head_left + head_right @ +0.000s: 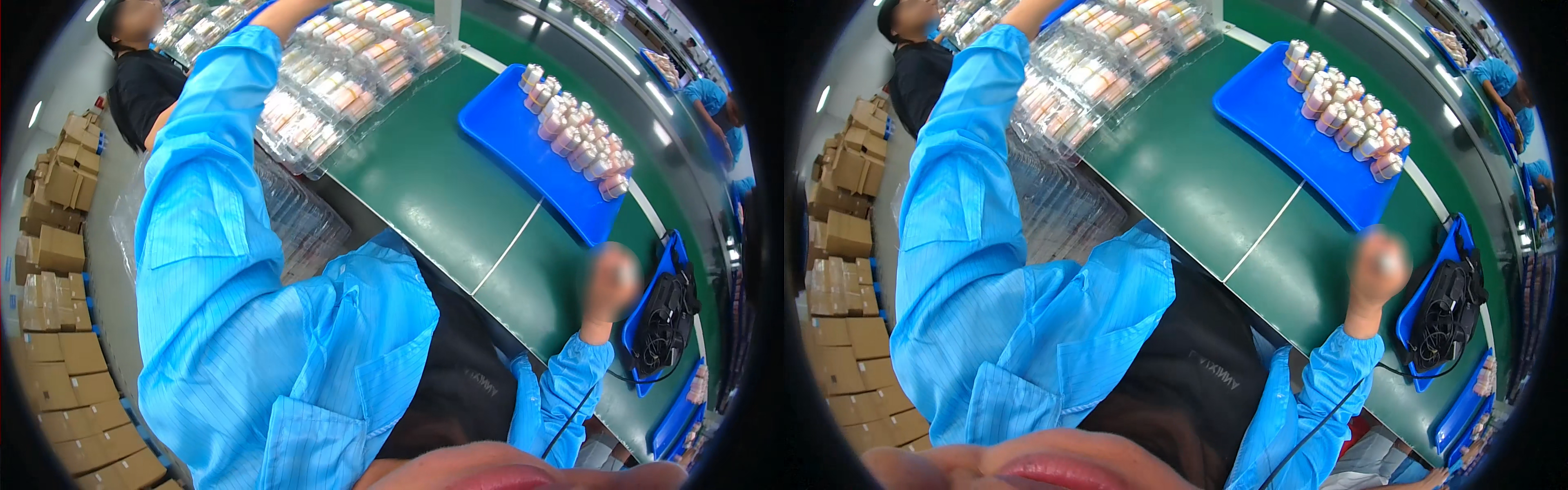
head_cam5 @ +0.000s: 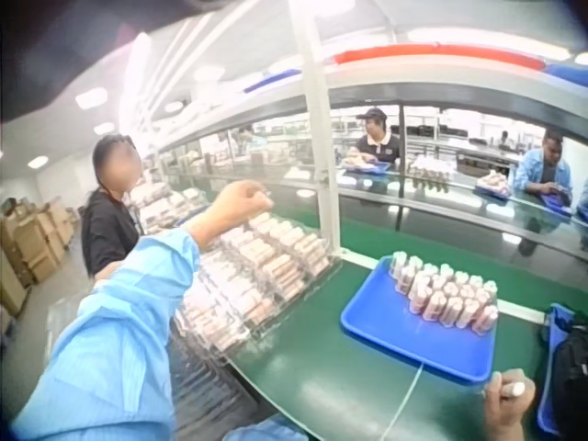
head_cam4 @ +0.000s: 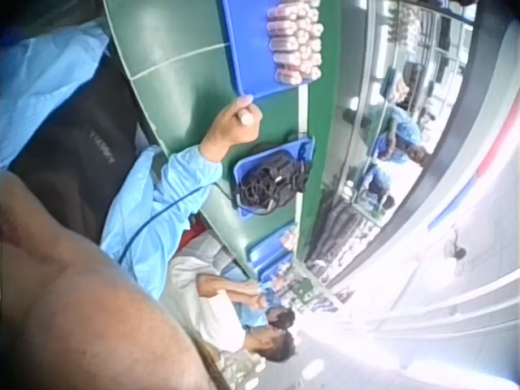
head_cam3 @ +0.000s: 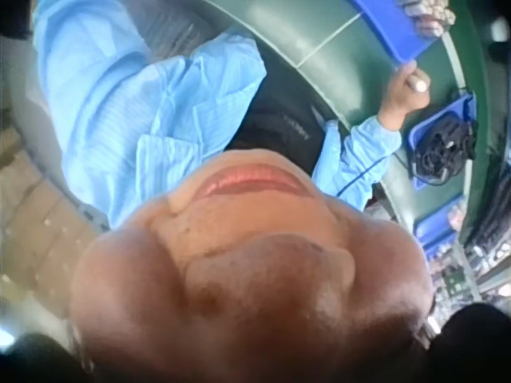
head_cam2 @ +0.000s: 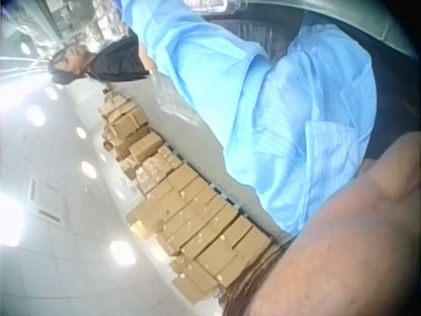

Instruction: Assembling and bonding sets of four plastic tubes using a handheld industrial tool on a factory assembly line.

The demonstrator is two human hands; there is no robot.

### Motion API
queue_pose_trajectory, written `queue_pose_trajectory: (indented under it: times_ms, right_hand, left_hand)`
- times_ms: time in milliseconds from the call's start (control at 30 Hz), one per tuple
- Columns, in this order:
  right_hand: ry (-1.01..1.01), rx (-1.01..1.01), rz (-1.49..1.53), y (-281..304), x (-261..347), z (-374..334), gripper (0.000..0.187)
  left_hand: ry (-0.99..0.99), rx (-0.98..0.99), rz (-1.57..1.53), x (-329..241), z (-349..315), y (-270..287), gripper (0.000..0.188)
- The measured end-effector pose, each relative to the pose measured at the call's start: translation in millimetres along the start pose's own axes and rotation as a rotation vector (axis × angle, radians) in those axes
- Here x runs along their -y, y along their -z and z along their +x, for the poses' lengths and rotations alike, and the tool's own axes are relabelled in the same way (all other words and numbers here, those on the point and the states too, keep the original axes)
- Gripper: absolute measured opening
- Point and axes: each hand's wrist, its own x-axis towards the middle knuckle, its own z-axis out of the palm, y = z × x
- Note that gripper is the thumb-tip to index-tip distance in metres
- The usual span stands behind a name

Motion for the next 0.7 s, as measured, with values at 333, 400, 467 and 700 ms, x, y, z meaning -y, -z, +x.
queue_pose_trajectory:
  times_ms: [333, 400, 467, 700]
  right_hand:
    - [-0.040, 0.044, 0.023, 0.4, -14.5, -6.5, 0.022]
    - [-0.046, 0.063, 0.043, -5.1, -14.1, -4.2, 0.023]
    - [-0.068, 0.062, 0.053, -6.5, -13.0, -3.2, 0.023]
    - [-0.093, 0.039, 0.074, -7.0, -10.0, -3.2, 0.022]
  left_hand:
    - [0.284, 0.229, 0.359, 173.7, -60.3, 32.1, 0.043]
    - [0.169, 0.239, 0.708, 206.3, -65.5, 40.4, 0.047]
    - [0.246, 0.291, 0.669, 222.5, -71.2, 44.6, 0.048]
    - [0.067, 0.097, 0.877, 207.0, -55.6, 38.3, 0.028]
